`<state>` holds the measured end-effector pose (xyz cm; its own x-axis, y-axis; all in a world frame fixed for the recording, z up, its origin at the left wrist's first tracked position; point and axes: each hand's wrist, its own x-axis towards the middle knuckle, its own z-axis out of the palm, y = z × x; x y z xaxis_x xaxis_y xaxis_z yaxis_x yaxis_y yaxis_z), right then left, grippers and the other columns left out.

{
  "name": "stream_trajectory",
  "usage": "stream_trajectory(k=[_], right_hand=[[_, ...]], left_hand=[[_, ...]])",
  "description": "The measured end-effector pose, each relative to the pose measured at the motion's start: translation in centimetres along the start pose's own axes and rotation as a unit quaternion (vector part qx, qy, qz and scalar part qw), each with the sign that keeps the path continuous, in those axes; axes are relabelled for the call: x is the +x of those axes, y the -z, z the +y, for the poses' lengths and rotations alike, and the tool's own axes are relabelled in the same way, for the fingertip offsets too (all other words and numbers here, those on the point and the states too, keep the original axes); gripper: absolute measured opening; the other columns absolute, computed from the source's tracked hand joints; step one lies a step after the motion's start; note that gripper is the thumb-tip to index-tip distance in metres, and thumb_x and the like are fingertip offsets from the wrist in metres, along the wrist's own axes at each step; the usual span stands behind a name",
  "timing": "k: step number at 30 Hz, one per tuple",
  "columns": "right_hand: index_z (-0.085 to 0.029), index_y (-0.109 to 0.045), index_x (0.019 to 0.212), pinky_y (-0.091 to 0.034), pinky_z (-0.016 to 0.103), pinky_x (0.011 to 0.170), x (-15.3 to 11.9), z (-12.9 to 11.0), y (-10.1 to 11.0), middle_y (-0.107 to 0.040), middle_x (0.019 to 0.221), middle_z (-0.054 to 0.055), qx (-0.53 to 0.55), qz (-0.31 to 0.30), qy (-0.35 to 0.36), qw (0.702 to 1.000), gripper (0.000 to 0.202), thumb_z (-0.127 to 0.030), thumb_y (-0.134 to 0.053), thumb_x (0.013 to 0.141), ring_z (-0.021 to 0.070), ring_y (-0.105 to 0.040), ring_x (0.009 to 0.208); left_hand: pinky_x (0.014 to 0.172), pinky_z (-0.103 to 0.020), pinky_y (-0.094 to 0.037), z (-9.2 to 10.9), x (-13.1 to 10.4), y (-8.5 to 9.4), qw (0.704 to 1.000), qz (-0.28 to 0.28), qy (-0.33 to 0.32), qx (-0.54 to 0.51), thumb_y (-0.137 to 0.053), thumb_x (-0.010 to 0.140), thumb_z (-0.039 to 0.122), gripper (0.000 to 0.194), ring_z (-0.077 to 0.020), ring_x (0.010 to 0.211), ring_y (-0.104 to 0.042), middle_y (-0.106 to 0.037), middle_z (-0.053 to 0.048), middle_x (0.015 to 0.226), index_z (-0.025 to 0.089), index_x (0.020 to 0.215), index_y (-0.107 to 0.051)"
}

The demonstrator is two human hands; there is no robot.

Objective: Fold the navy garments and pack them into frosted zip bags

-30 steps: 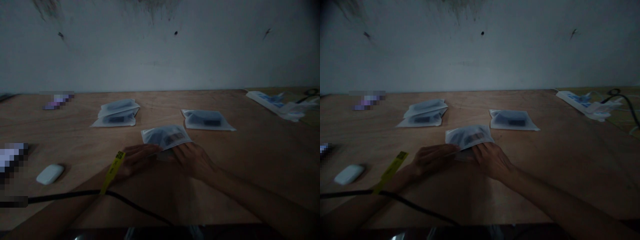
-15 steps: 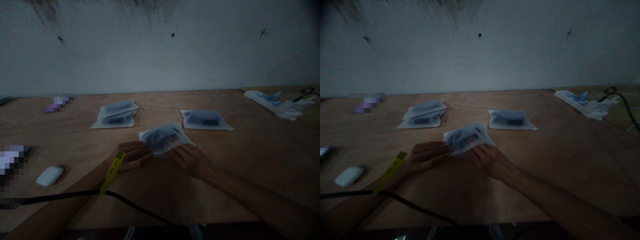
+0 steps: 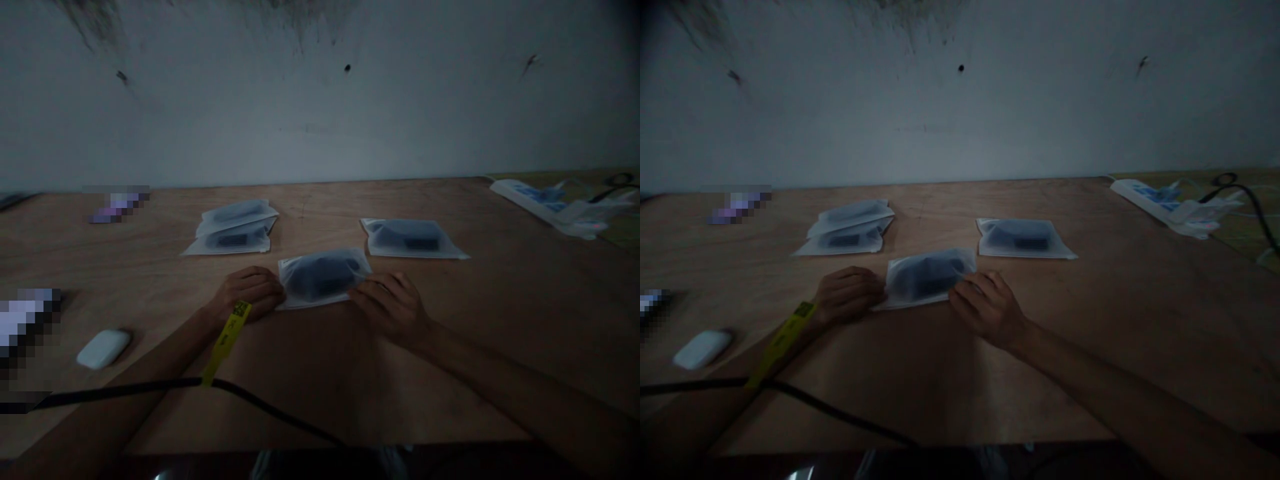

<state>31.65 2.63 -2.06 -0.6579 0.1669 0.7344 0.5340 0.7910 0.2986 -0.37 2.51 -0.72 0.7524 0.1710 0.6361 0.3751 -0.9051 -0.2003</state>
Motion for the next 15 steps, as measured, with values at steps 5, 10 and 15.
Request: stream_trajectory(k=[5,10,15], right_hand=[[-0.016,-0.068,0.101,-0.042,0.040,0.081,-0.1,-0.8,0.0,-0.071,0.099,0.006,-0.018,-0.023,-0.029,0.999,0.012,-0.014,-0.063,0.089,0.0245,-0.056,0.095],[-0.015,-0.070,0.109,-0.043,0.039,0.087,1.2,-3.1,-1.1,-0.070,0.103,0.005,0.041,-0.007,0.080,0.996,0.021,-0.019,-0.065,0.089,0.0212,-0.056,0.096],[-0.015,-0.071,0.101,-0.042,0.037,0.089,3.5,-5.1,-2.9,-0.070,0.102,0.006,0.096,0.041,0.092,0.990,0.019,-0.019,-0.054,0.095,0.0201,-0.057,0.099]], left_hand=[[0.082,-0.032,-0.057,1.3,1.1,0.1,0.999,-0.014,0.028,0.013,-0.050,0.100,0.014,0.018,-0.0145,0.079,-0.068,-0.072,-0.002,0.084,0.015,0.088,-0.063],[0.081,-0.034,-0.055,2.3,2.1,-0.3,0.999,-0.040,0.022,0.020,-0.046,0.101,0.014,0.025,-0.0163,0.077,-0.065,-0.069,-0.003,0.079,0.014,0.080,-0.060],[0.085,-0.033,-0.054,2.2,2.0,-0.5,0.999,-0.028,0.011,0.022,-0.043,0.103,0.016,0.028,-0.0150,0.080,-0.064,-0.068,-0.001,0.079,0.017,0.079,-0.057]])
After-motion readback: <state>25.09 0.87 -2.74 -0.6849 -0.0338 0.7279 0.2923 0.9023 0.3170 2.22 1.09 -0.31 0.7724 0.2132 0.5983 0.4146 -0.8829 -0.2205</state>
